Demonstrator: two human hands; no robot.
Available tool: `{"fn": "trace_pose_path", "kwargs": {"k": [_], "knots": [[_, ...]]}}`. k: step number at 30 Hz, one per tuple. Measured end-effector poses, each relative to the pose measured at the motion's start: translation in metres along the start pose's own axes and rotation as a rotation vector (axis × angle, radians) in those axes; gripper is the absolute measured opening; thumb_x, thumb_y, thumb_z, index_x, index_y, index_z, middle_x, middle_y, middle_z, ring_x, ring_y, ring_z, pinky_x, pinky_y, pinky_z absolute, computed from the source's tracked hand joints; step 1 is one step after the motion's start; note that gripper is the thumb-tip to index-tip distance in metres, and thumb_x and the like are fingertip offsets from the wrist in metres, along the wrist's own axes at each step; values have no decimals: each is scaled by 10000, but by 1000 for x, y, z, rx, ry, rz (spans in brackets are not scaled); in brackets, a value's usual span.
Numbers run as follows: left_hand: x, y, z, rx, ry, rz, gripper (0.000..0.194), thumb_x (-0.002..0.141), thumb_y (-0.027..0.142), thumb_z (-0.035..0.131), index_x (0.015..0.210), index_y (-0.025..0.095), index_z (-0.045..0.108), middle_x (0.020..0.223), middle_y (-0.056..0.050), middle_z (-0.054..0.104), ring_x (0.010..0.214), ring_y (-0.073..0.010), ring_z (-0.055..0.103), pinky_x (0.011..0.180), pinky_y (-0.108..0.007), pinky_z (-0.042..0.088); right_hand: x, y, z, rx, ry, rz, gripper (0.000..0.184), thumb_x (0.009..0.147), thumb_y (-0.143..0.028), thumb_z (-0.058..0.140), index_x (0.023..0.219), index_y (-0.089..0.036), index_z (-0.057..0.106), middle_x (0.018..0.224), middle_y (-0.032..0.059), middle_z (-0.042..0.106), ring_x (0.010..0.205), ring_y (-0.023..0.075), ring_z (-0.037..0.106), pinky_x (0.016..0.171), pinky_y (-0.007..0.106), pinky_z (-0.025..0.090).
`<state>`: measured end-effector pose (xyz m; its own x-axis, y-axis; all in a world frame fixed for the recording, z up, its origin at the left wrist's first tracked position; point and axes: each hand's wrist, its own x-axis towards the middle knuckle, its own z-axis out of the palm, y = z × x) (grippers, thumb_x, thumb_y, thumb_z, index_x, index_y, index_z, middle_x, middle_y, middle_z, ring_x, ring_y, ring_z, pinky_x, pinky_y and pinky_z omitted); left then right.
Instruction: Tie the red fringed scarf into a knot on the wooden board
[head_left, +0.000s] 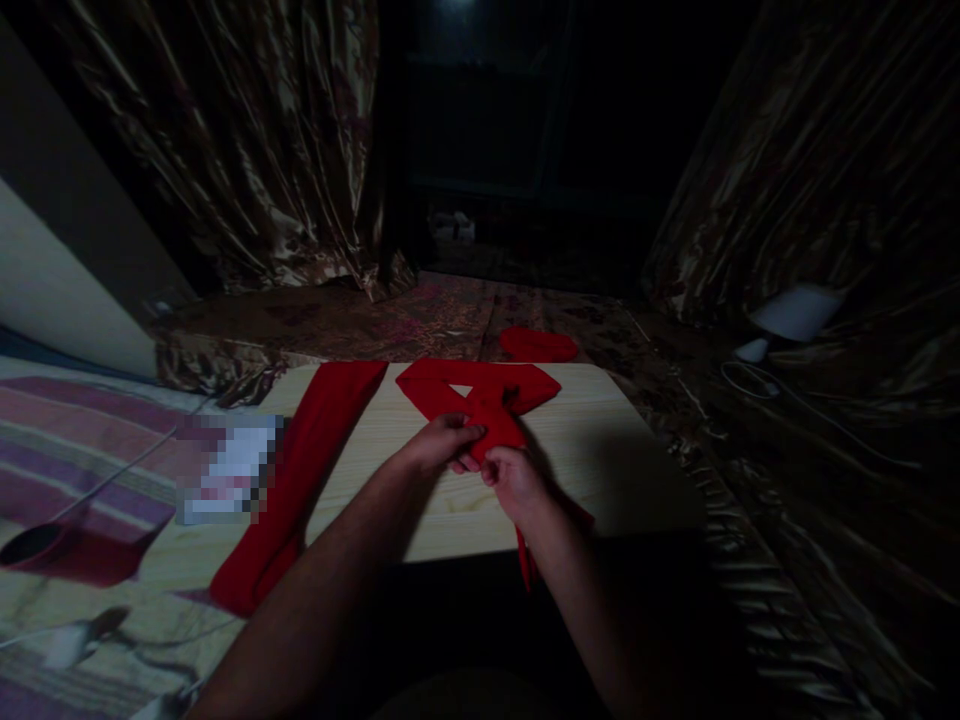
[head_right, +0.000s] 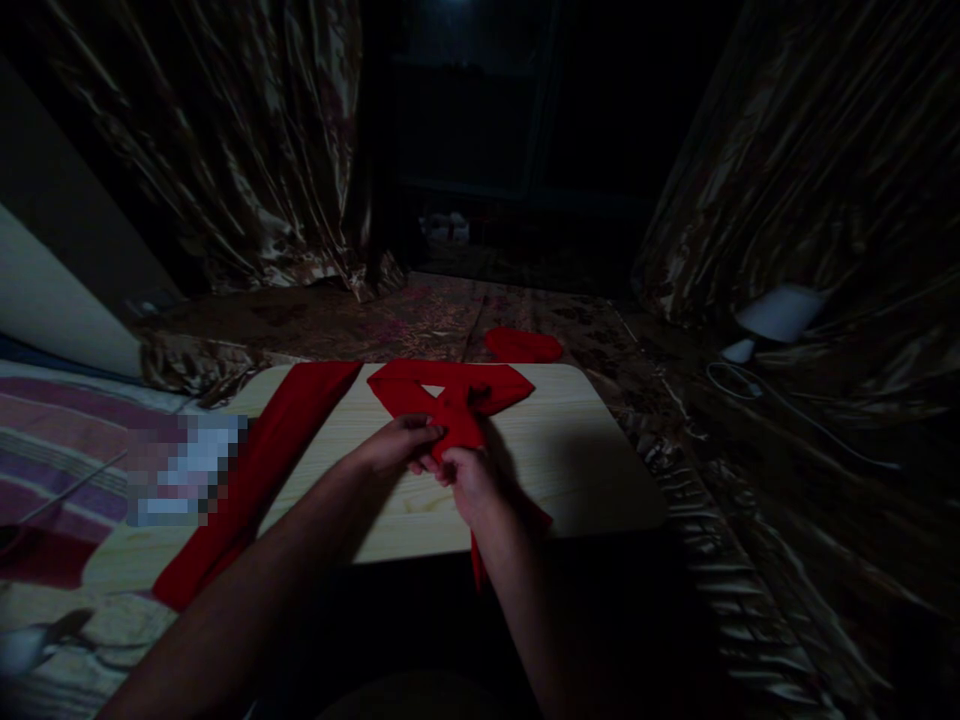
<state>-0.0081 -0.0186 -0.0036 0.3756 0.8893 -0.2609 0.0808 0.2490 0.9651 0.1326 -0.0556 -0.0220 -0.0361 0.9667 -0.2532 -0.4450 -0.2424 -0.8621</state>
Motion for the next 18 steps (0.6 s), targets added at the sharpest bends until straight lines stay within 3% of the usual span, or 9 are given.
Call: {"fn": "trace_pose_path", "kwargs": {"k": [9, 14, 18], "knots": [[5, -5, 3, 5, 38, -71, 175, 888, 328, 572, 914, 163, 518, 671, -55, 699, 538, -183, 696, 385, -187, 411, -15, -8, 1, 67, 32, 60, 170, 480, -194, 591, 499, -199, 422, 405, -62, 454, 401, 73, 442, 421, 208, 265], [6, -1, 3, 33, 55, -85, 159, 913, 310, 538, 920, 152, 524, 718, -85, 719, 565, -199, 710, 392, -201, 410, -31, -8, -13, 72, 124, 77, 298, 456, -149, 637, 695, -215, 473, 540, -72, 591, 428, 83, 508, 400, 193, 259], [7, 0, 4, 37, 46, -82, 156, 923, 299, 506, 903, 146, 530, 744, -106, 730, 572, -197, 711, 391, -207, 403, -47, -17, -30, -70, 140, 124, 446, 520, -223, 712, 938, -208, 557, 783, -9, 718, 389, 67, 510, 366, 184, 237]]}}
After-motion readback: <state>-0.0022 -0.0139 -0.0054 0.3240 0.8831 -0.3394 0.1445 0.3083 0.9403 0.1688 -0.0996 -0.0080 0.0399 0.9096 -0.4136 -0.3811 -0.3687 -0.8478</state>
